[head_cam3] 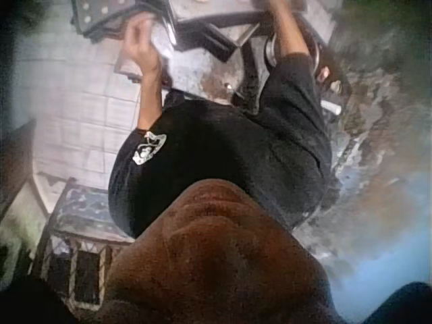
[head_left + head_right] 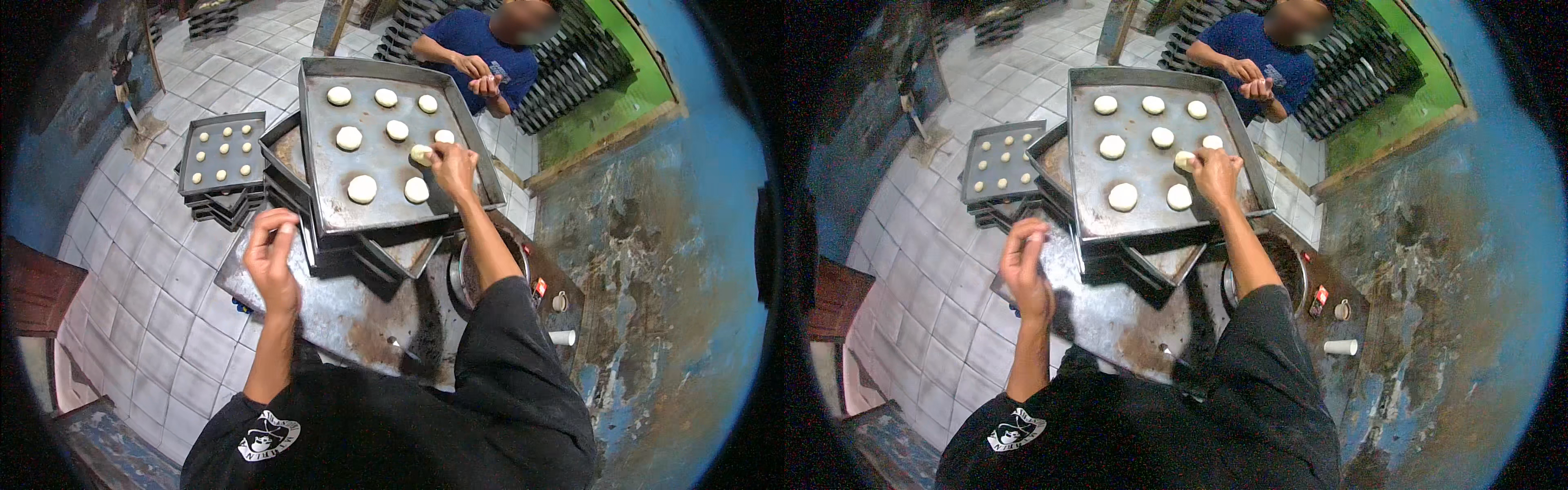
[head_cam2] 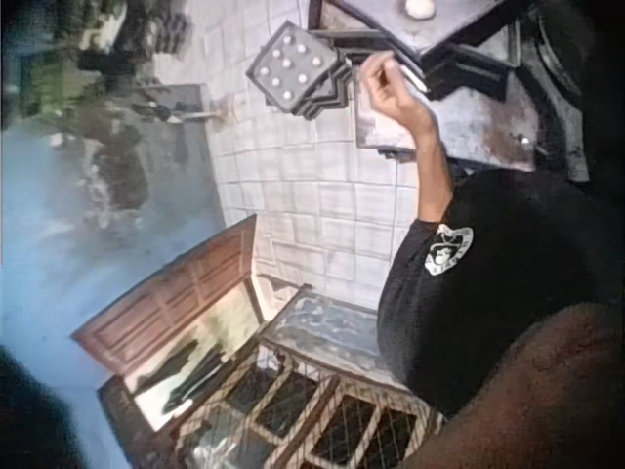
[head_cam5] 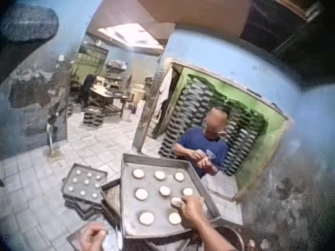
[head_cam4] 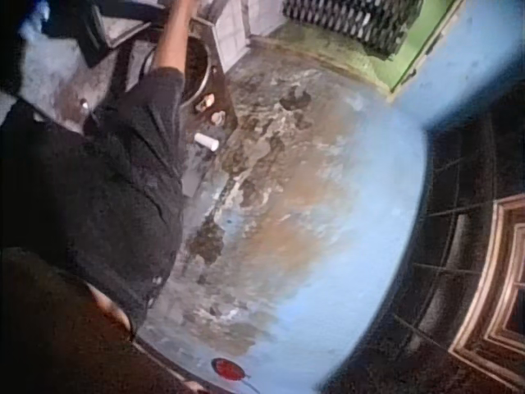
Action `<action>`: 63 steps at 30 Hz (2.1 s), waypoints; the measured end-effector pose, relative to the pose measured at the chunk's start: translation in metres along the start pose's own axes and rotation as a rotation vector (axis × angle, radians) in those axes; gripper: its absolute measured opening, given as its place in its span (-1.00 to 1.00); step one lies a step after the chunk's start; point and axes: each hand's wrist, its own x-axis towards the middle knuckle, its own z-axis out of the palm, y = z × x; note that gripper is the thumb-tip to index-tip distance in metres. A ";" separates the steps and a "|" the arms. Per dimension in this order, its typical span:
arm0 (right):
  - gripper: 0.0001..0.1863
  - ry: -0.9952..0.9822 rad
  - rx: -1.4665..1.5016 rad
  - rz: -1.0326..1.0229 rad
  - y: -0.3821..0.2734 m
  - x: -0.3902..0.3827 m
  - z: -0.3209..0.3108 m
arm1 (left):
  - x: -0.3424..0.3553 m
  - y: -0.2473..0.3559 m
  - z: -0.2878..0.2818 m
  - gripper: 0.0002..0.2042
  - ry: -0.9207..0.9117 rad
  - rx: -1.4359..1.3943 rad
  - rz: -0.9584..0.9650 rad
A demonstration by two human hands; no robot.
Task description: The person prepares filled bread by flattening dough balls by hand, scooping chocolate filling into the center, pinching the dough to seal it, and placing the finished balls onto a metal baking tray.
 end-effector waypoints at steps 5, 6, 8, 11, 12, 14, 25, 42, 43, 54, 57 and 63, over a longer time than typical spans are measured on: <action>-0.73 -0.200 1.274 0.298 -0.020 -0.101 -0.076 | -0.034 0.004 0.060 -0.80 -0.340 0.175 -0.011; -0.74 -0.234 1.387 0.301 -0.036 -0.136 -0.096 | -0.048 0.003 0.076 -0.77 -0.394 0.116 -0.146; -0.70 -0.304 1.599 0.317 -0.056 -0.204 -0.126 | -0.077 0.000 0.097 -0.73 -0.548 0.045 -0.297; -0.58 -0.154 1.828 0.443 -0.057 -0.281 -0.144 | -0.130 0.001 0.113 -0.76 -0.648 -0.017 -0.389; -0.50 -0.107 1.786 0.504 -0.060 -0.304 -0.150 | -0.153 0.000 0.119 -0.78 -0.675 -0.030 -0.422; -0.50 0.156 1.362 0.606 -0.061 -0.344 -0.142 | -0.200 -0.001 0.133 -0.78 -0.739 -0.046 -0.480; -0.46 -0.080 2.236 1.054 -0.089 -0.470 -0.039 | -0.297 -0.055 0.051 -0.68 -0.669 -0.520 -1.392; -0.95 -0.121 0.648 0.691 0.047 -0.468 0.042 | -0.243 -0.167 0.078 -0.68 -0.095 0.183 -1.327; -0.90 0.008 0.545 0.642 0.076 -0.451 0.039 | -0.239 -0.171 0.091 -0.61 -0.083 0.235 -1.337; -0.79 -0.363 0.241 0.589 0.209 -0.352 0.147 | -0.208 -0.210 0.163 -0.37 -0.179 -0.004 -1.397; -0.80 -0.383 0.310 0.658 0.211 -0.361 0.152 | -0.206 -0.211 0.162 -0.56 -0.149 -0.061 -1.398; -0.83 -0.451 1.909 0.898 0.201 -0.376 0.066 | -0.214 -0.199 0.188 -0.70 -0.163 -0.346 -1.387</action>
